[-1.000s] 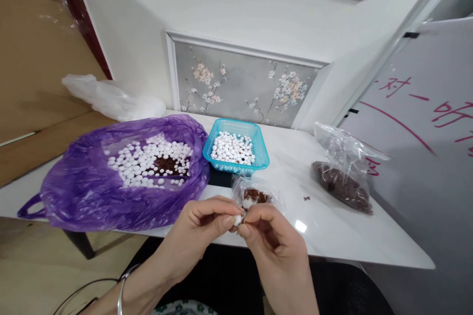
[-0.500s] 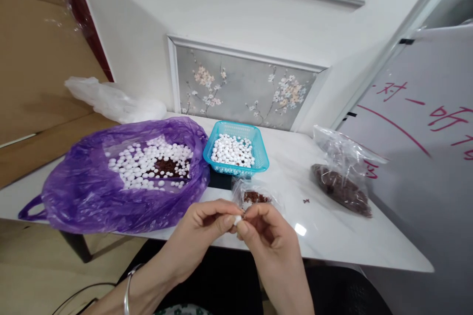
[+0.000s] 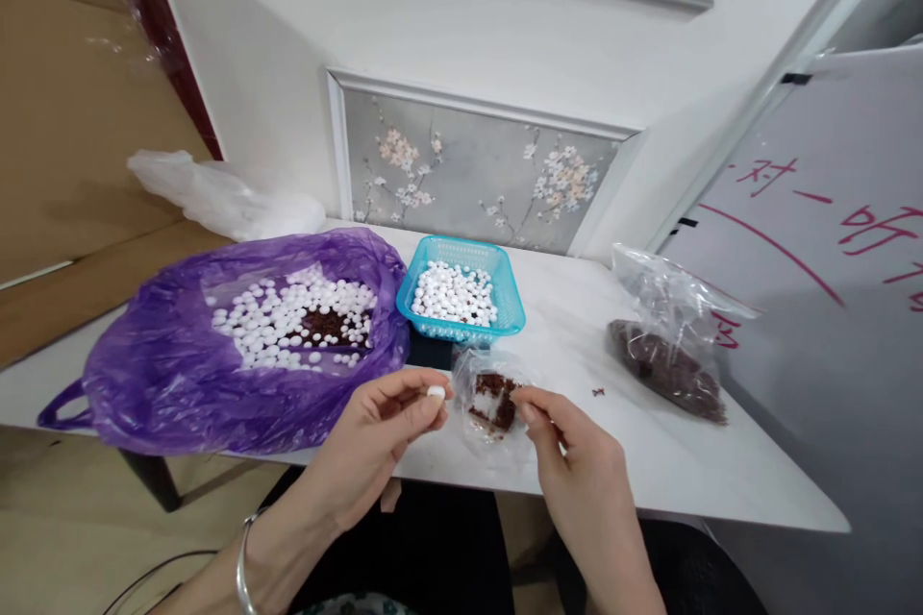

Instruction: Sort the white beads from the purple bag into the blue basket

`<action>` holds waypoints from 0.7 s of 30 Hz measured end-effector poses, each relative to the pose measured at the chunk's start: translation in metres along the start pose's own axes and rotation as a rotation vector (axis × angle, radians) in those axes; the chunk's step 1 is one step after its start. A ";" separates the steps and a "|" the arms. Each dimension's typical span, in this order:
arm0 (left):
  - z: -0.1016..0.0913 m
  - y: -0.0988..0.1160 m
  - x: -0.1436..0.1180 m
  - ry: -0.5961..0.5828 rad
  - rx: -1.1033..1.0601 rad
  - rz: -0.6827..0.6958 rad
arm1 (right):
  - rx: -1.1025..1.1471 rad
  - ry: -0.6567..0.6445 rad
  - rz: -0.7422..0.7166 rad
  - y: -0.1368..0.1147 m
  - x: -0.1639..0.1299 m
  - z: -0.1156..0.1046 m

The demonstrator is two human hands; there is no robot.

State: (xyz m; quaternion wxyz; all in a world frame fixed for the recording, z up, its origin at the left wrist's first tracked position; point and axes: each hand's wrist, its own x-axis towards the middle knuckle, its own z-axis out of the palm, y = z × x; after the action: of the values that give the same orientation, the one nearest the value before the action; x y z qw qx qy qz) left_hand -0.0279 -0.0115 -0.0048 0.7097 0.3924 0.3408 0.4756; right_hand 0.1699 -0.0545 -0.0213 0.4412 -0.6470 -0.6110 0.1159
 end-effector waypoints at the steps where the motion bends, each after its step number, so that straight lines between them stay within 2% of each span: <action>1: -0.001 0.000 0.001 0.010 0.000 0.006 | -0.064 -0.025 -0.037 0.001 0.002 0.003; 7: -0.004 0.005 0.012 0.064 0.056 0.140 | -0.288 -0.235 -0.123 -0.005 0.016 0.032; 12: 0.004 0.029 0.050 0.179 0.109 0.311 | -0.436 -0.310 -0.110 -0.011 0.021 0.049; 17: 0.013 0.058 0.096 0.151 0.143 0.284 | -0.456 -0.345 -0.138 -0.020 0.015 0.058; 21: 0.010 0.075 0.105 0.140 0.192 0.246 | -0.411 -0.331 -0.158 -0.021 0.011 0.064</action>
State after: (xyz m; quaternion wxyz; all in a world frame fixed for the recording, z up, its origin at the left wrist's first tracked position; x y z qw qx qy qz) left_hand -0.0171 0.1027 0.0545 0.5798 0.4630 0.3826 0.5506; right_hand 0.1138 -0.0197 -0.0398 0.2025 -0.6457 -0.7339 0.0590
